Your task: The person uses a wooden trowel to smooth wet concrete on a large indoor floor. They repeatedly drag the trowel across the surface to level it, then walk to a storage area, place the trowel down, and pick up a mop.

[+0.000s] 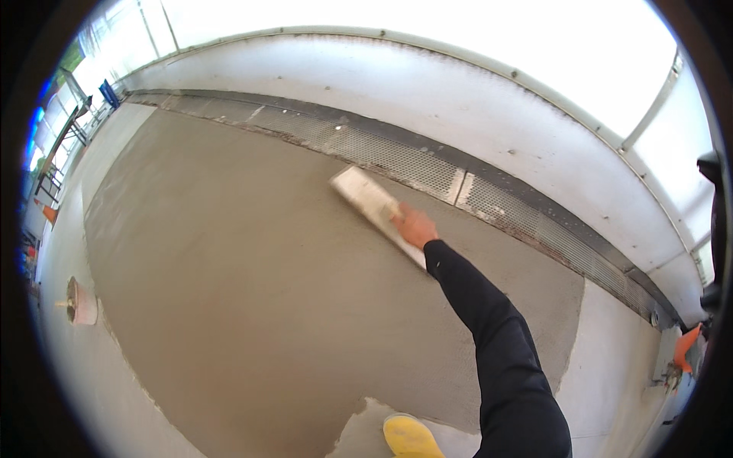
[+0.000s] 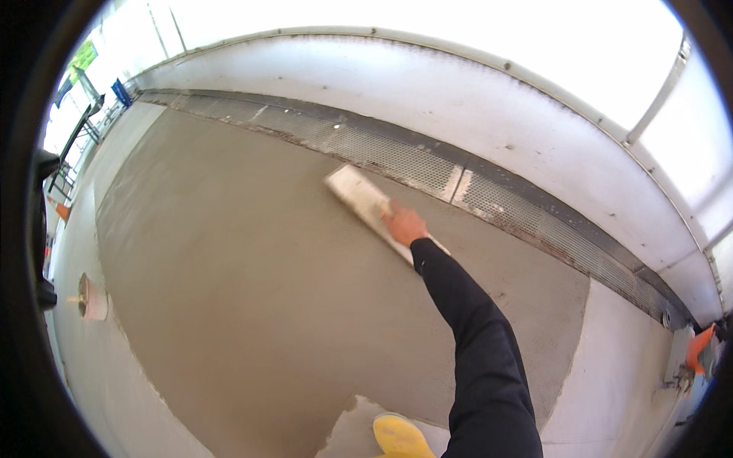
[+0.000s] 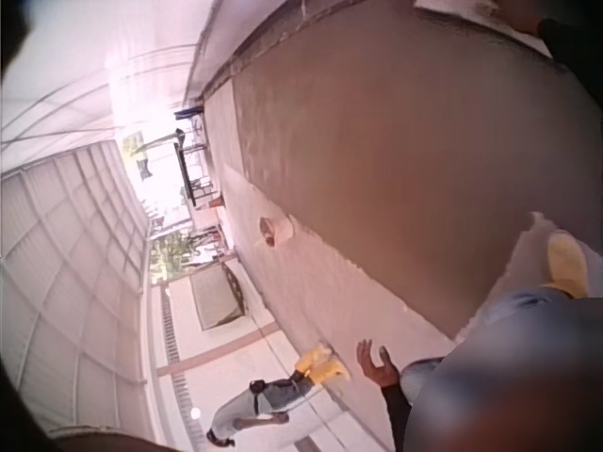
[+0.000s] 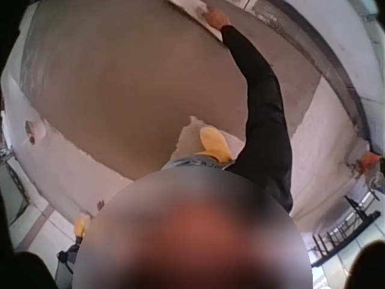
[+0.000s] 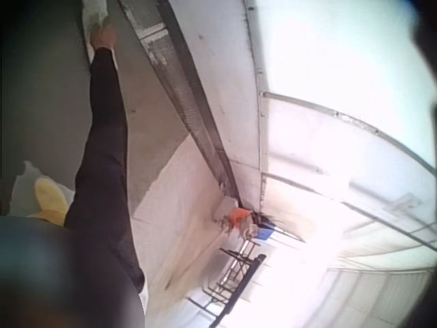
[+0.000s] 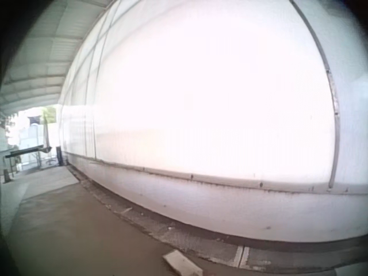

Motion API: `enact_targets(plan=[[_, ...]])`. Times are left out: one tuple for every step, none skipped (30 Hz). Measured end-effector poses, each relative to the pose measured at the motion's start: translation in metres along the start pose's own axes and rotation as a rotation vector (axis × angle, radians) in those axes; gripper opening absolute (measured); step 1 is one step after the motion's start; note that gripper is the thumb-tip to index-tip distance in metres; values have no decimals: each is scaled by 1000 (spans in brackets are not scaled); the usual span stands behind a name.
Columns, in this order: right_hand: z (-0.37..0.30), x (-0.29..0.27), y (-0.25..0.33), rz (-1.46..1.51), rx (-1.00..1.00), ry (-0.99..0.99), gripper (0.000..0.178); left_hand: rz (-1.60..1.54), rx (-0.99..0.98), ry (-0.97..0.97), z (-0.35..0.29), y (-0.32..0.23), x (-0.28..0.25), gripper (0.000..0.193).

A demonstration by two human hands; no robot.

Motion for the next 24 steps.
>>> enact_targets(plan=[[13, 0, 2, -9, 26, -3, 54, 6, -32, -2, -3, 3, -3, 34], [27, 1, 6, -15, 59, -20, 54, 10, -41, 27, -5, 4, -5, 34], [41, 4, 11, -25, 108, -44, 53, 12, -50, 53, -8, 5, -7, 35], [50, 12, 23, -36, 50, -29, 53, 14, -59, 77, -9, 5, -8, 35], [56, 23, 36, -51, 9, -20, 52, 7, -67, 75, -10, 5, -9, 35], [60, 35, 50, -68, -28, 5, 52, 0, -76, 75, -11, 4, -11, 35], [60, 49, 66, -81, -96, 43, 51, -8, -86, 76, -11, 3, -12, 35], [58, 64, 82, -77, -170, 98, 51, -10, -96, 75, -11, 2, -12, 34], [57, 75, 97, -66, -247, 132, 50, -12, -103, 77, -11, 1, -13, 34], [58, 85, 110, -83, -289, 217, 49, -14, -108, 75, -11, 0, -13, 34], [61, 87, 119, -47, -283, 136, 48, -10, -111, 69, -11, 0, -14, 34], [67, 87, 126, -42, -241, 113, 47, -3, -117, 65, -12, 0, -15, 34], [72, 87, 130, -41, -198, 109, 46, 3, -126, 65, -13, 0, -16, 34], [79, 84, 131, -19, -139, 89, 45, 13, -133, 63, -14, 0, -16, 34], [86, 81, 130, 1, -70, 83, 44, 23, -135, 65, -14, 1, -15, 34], [90, 76, 126, 37, -14, 30, 44, 29, -133, 65, -13, 1, -14, 34], [90, 75, 124, -26, -52, 81, 45, 16, -129, 66, -12, 0, -12, 34], [86, 74, 119, -73, -102, 91, 46, 2, -124, 68, -9, 0, -9, 34], [77, 74, 113, -123, -156, 103, 47, -14, -122, 70, -7, -1, -6, 34], [60, 74, 108, -130, -279, 81, 47, -17, -107, 78, -4, -2, -1, 34], [37, 77, 101, -149, -374, 99, 46, -14, -95, 92, 0, -4, 4, 34], [10, 80, 90, -98, -411, 154, 47, -11, -78, 107, 4, -5, 8, 34], [-20, 82, 78, -62, -420, 236, 47, -15, -50, 124, 8, -8, 14, 33], [-52, 81, 65, -68, -438, 275, 47, -36, -25, 125, 12, -10, 18, 33]])
Point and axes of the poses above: each hand's wrist, its own z-axis towards the middle knuckle, its own x-axis out of the palm, y = z × x, the point moved 4 cm from there along z, towards the middle knuckle, and after that the axes turned 3 degrees about -y, right-handed, at the moved point
